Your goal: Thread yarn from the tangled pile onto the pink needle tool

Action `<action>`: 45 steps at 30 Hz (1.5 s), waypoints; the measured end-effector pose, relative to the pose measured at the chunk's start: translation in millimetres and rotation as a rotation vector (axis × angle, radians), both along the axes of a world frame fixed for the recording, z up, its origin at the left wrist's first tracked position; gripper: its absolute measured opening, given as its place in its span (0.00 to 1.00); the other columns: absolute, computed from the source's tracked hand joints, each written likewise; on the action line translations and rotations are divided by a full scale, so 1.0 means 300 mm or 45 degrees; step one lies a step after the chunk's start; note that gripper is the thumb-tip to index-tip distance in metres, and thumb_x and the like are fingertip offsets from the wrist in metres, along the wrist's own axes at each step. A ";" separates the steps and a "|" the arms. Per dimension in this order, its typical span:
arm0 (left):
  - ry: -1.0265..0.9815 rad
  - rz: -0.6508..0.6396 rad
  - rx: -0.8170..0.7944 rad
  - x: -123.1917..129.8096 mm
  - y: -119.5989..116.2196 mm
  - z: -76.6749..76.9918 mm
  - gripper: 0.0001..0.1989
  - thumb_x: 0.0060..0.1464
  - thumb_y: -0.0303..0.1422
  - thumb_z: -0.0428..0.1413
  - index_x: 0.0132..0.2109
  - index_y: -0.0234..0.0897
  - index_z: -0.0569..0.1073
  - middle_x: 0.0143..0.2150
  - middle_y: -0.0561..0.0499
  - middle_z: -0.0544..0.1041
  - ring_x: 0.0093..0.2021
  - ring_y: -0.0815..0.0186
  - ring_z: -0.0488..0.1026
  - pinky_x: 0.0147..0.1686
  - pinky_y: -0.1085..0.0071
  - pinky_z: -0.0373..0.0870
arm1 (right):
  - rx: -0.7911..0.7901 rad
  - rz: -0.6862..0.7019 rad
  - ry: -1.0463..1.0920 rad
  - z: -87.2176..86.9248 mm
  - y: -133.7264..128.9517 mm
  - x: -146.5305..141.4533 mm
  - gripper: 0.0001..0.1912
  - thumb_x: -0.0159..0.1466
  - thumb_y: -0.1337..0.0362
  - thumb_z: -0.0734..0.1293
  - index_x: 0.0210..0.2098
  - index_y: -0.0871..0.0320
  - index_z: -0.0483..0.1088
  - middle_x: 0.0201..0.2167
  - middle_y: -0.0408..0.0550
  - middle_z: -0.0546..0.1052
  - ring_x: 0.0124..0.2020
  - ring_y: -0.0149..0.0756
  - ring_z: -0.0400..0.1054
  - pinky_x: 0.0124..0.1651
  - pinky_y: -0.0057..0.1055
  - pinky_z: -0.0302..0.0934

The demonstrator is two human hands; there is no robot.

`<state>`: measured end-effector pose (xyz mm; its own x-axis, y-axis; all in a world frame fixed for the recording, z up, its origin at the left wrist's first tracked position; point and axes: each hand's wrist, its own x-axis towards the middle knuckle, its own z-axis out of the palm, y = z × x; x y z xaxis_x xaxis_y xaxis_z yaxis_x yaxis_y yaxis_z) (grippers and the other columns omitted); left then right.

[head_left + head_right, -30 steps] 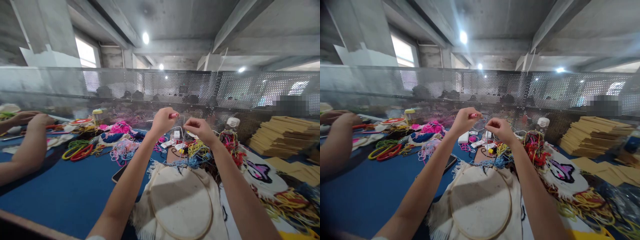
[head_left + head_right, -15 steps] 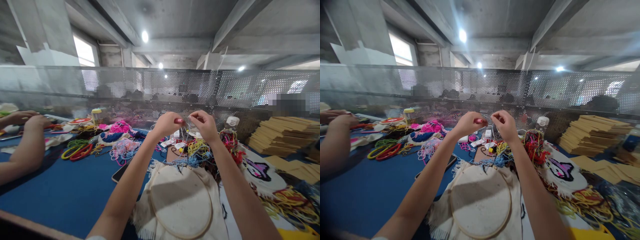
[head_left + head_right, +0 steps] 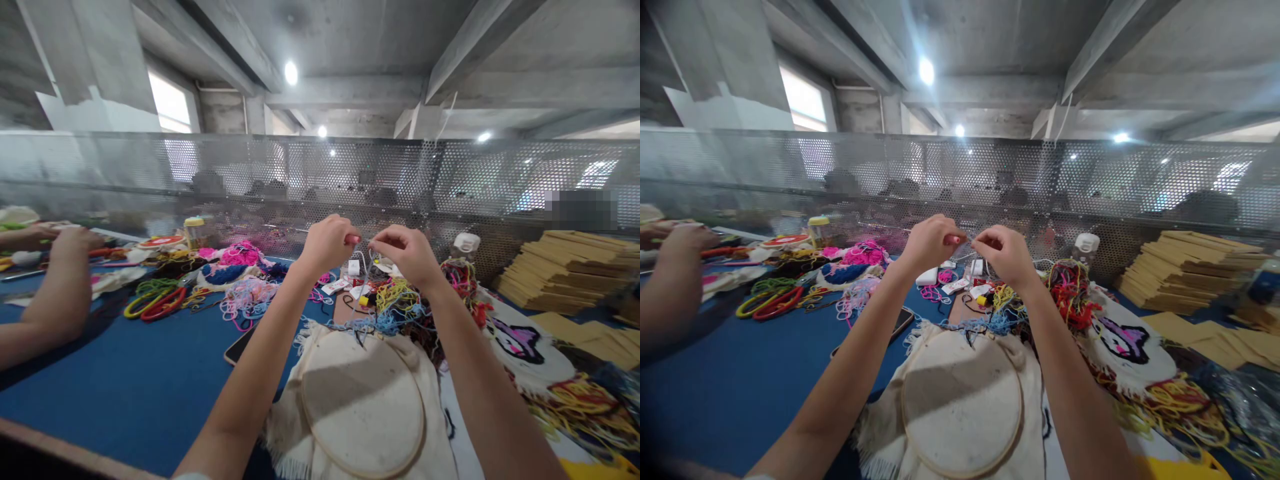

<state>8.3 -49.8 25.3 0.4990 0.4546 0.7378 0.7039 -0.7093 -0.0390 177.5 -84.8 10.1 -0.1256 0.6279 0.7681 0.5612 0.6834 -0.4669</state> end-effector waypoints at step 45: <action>-0.964 -0.425 -0.152 -0.025 -0.034 0.044 0.09 0.53 0.31 0.53 0.29 0.36 0.76 0.20 0.52 0.74 0.18 0.74 0.64 0.21 0.76 0.61 | -0.429 0.564 0.540 -0.042 0.053 -0.037 0.09 0.54 0.58 0.68 0.29 0.59 0.69 0.21 0.39 0.70 0.24 0.27 0.64 0.33 0.27 0.59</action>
